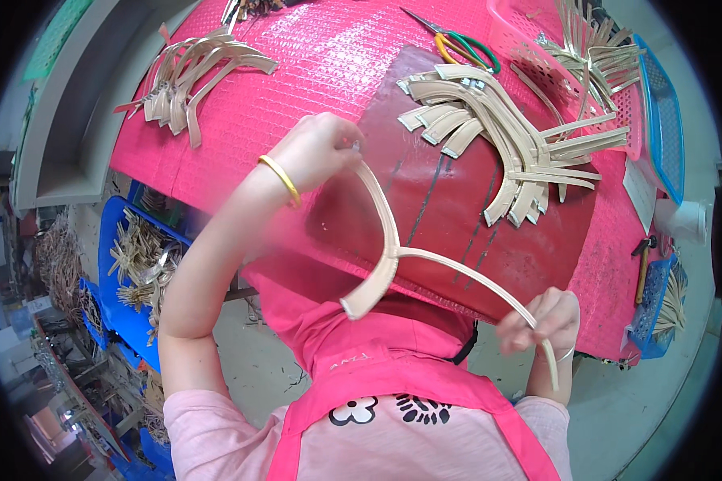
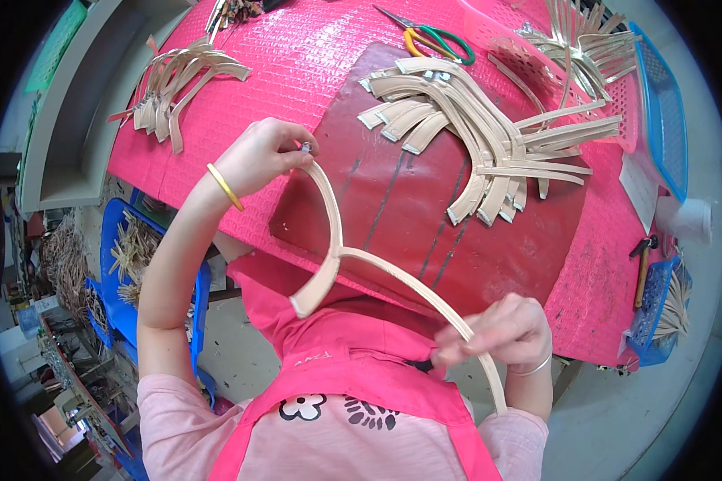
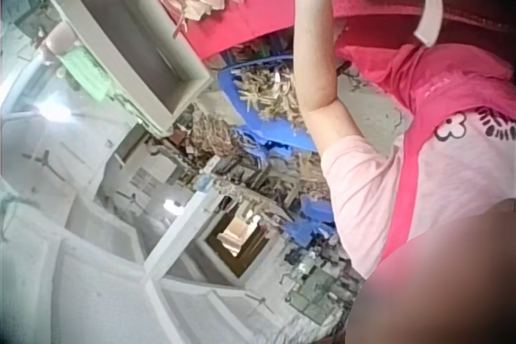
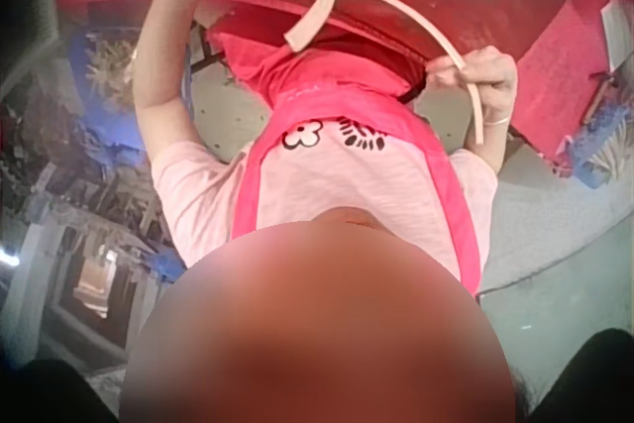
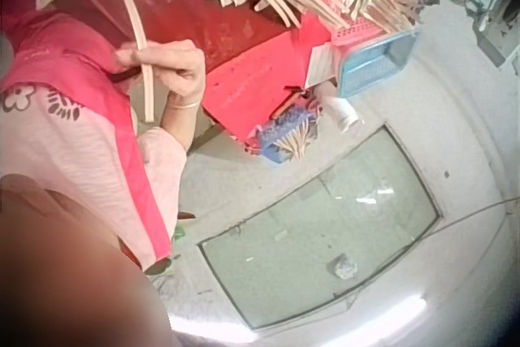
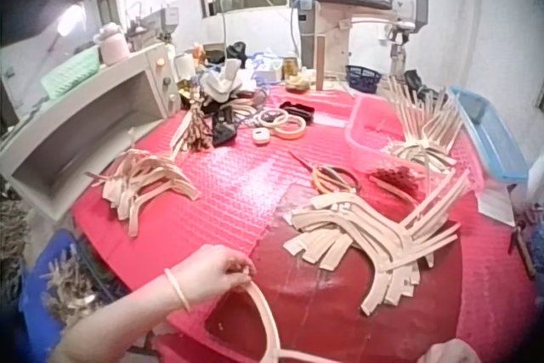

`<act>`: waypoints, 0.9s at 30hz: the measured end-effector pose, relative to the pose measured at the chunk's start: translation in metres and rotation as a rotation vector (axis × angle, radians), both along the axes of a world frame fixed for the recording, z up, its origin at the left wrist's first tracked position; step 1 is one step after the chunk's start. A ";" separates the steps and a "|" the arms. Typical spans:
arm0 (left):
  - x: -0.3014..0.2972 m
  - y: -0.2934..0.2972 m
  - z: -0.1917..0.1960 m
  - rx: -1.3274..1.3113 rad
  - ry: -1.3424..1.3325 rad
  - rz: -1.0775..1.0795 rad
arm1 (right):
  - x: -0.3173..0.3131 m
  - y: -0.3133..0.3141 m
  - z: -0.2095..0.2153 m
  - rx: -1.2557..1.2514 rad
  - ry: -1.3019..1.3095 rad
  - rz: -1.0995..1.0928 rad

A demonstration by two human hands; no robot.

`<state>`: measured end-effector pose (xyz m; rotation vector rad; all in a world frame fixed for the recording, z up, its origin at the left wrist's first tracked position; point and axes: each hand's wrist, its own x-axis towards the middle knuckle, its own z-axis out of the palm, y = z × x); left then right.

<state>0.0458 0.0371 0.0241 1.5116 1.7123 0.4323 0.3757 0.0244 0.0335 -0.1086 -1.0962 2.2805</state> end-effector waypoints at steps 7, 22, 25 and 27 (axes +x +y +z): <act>0.010 -0.011 0.001 -0.043 -0.197 -0.053 | -0.072 0.004 0.003 0.280 -0.595 -0.214; 0.017 -0.046 -0.019 -0.124 -0.961 0.315 | -0.137 0.000 -0.030 -0.085 -0.662 -0.086; 0.023 -0.049 -0.021 -0.082 -1.067 0.380 | -0.147 -0.012 -0.035 -0.128 -0.555 -0.283; 0.030 -0.053 -0.020 -0.060 -1.176 0.431 | -0.155 -0.016 -0.041 -0.133 -0.491 -0.330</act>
